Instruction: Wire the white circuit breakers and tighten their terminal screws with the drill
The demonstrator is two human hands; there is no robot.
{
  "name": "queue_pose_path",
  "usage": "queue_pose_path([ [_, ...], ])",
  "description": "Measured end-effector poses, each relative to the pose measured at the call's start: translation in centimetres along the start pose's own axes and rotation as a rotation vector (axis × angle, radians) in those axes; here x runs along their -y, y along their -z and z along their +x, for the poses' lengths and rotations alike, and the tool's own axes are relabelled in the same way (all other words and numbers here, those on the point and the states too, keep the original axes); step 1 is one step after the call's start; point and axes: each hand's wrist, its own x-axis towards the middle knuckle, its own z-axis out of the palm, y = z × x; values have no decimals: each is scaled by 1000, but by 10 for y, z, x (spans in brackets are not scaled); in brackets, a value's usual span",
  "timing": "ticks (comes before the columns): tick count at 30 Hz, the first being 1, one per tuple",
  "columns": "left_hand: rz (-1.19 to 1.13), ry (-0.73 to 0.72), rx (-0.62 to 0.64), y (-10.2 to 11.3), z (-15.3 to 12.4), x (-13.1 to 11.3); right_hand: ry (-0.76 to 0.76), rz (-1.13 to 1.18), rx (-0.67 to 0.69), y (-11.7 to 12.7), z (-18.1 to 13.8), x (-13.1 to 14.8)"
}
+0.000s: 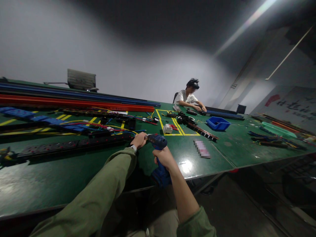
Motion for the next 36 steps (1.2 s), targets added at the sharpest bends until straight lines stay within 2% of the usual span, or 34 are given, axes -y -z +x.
queue_pose_path([
  [36,0,-14,1,-7,3,7,31,30,8,0,0,-1],
])
